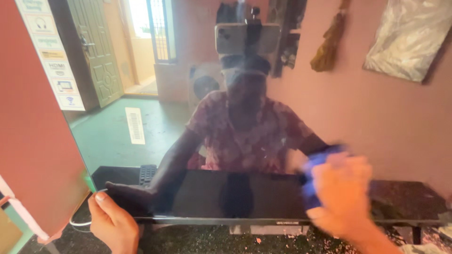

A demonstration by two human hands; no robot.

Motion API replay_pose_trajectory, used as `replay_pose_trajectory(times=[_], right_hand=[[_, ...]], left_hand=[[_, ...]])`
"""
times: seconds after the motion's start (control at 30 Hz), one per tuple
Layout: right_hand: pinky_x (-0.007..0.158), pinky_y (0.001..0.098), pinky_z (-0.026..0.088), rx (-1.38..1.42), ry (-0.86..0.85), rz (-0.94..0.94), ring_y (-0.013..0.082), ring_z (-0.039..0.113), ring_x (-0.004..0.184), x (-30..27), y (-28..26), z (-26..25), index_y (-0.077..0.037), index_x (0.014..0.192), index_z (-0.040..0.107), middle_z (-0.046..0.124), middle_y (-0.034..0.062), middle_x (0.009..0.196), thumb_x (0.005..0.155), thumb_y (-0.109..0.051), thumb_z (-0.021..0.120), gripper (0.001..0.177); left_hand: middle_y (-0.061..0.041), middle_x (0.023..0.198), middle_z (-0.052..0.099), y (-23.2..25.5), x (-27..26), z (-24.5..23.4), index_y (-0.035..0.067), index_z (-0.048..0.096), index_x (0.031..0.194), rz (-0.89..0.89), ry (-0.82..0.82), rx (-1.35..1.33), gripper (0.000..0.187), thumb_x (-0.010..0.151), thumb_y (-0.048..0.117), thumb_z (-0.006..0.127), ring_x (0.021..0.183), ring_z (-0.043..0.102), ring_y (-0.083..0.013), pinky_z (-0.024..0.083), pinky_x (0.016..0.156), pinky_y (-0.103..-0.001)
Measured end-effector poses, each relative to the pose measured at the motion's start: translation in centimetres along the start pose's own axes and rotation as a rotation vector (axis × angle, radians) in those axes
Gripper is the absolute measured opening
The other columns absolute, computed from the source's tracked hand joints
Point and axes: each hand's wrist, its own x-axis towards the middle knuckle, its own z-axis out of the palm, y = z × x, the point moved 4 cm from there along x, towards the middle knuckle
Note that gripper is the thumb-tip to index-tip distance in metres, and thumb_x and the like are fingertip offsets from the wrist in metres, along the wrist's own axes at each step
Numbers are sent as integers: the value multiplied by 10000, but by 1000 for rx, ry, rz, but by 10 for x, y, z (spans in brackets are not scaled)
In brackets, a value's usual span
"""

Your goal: The person wipes the front screen of a television with a blue cloth and a patterned cloth, using one hand to steady the television at the top and side while the other hand wipes the glass surface.

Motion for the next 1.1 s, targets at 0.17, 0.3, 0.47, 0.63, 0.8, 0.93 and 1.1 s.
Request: replay_pose_trajectory(times=[0.17, 0.3, 0.47, 0.63, 0.8, 0.93, 1.1], right_hand=[[926, 482, 464, 374, -236, -265, 376, 572, 1050, 40, -89, 13, -78, 1165, 661, 643, 171, 1117, 825, -205, 610, 366], [1010, 493, 453, -51, 131, -805, 362, 601, 1194, 111, -123, -24, 79, 1349, 552, 613, 224, 1353, 873, -213, 556, 559], [1028, 539, 401, -341, 237, -292, 458, 518, 1173, 224, -96, -61, 98, 1407, 501, 529, 350, 1352, 945, -96, 546, 504], [1129, 561, 340, -166, 512, -211, 532, 420, 1320, 239, -83, -79, 96, 1450, 485, 444, 315, 1466, 1008, -51, 569, 474], [1113, 516, 401, -238, 133, -586, 403, 527, 1338, 175, -153, -12, 82, 1367, 501, 528, 266, 1440, 898, -178, 507, 536], [1226, 477, 368, 425, -67, -883, 332, 492, 1470, 116, -196, 29, 67, 1441, 499, 529, 215, 1541, 989, -162, 479, 507], [1197, 457, 379, 306, 15, -951, 327, 508, 1409, 175, -227, 34, 80, 1463, 472, 521, 234, 1525, 986, -173, 473, 540]], left_hand=[[-219, 787, 617, -2, -1, 3, -64, 598, 1101, -70, -12, -20, 401, 1238, 275, 432, 702, 557, -372, 442, 659, -417], [-251, 1043, 633, 27, -6, 3, -83, 508, 1276, 342, 70, 121, 327, 1231, 224, 406, 944, 631, -411, 481, 857, -447], [-292, 1182, 602, 36, -8, 4, -88, 415, 1376, 547, 118, 138, 335, 1241, 217, 387, 1043, 616, -430, 485, 937, -443], [-229, 939, 678, -7, 8, 6, -86, 639, 1216, -38, 45, -109, 437, 1202, 283, 407, 806, 620, -405, 474, 736, -458], [-270, 864, 664, -21, 9, 7, -110, 669, 1092, -76, 73, 25, 520, 1205, 314, 390, 739, 608, -354, 459, 687, -459], [-281, 711, 642, -30, 5, 10, -121, 667, 998, -295, 2, -17, 607, 1188, 372, 369, 629, 543, -349, 428, 632, -485], [-215, 841, 725, -23, 12, 13, -99, 701, 1071, -179, 76, -113, 578, 1163, 374, 383, 710, 652, -259, 497, 659, -406]])
